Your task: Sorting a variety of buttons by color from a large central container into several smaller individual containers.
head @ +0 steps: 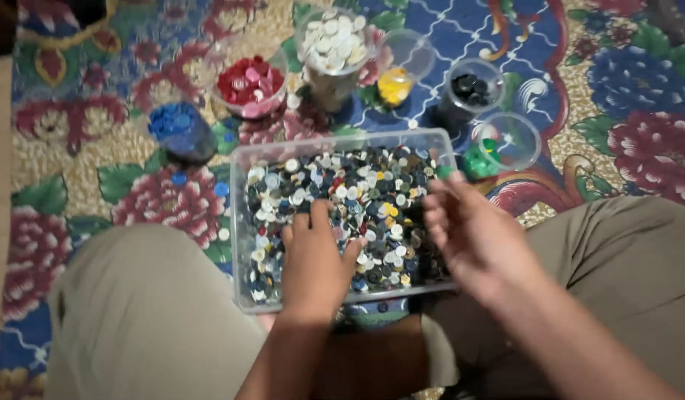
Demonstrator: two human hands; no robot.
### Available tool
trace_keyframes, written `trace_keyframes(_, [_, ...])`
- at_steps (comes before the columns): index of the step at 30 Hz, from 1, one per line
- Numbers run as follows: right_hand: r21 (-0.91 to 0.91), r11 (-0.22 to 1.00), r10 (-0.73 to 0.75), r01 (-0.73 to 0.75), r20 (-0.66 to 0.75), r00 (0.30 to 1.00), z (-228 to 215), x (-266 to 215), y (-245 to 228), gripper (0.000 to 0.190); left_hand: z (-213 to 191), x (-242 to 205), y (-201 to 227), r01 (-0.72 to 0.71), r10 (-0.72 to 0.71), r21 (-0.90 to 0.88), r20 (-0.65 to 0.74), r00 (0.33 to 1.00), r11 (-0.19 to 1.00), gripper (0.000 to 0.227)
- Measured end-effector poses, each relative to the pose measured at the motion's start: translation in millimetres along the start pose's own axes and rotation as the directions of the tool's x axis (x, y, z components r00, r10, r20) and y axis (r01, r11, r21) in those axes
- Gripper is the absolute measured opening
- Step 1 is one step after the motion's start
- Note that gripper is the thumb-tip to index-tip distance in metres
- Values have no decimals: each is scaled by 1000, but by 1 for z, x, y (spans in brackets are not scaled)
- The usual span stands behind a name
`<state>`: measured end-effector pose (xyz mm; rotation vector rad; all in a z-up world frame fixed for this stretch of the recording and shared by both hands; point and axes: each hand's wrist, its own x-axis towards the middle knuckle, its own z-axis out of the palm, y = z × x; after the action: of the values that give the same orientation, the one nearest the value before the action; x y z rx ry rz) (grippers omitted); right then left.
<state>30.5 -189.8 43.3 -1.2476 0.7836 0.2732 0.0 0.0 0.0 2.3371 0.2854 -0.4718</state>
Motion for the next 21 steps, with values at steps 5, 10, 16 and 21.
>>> trace_keyframes(5, [420, 905, 104, -63, -74, 992, -36, 45, -21, 23, 0, 6, -5, -27, 23, 75, 56, 998, 997, 59])
trace_keyframes(10, [589, 808, 64, 6, -98, 993, -49, 54, -46, 22, 18, 15, -21, -71, 79, 161, -45, 996, 984, 62])
trace_keyframes(16, [552, 833, 1, 25, -47, 999, -58, 47, -28, 17, 21, 13, -27, -68, 80, 134, -86, 993, 989, 63])
trace_keyframes(21, [179, 982, 31, -58, 147, 989, -25, 2, -13, 50, -3, 11, -30, 68, -70, -24, -133, 989, 997, 35])
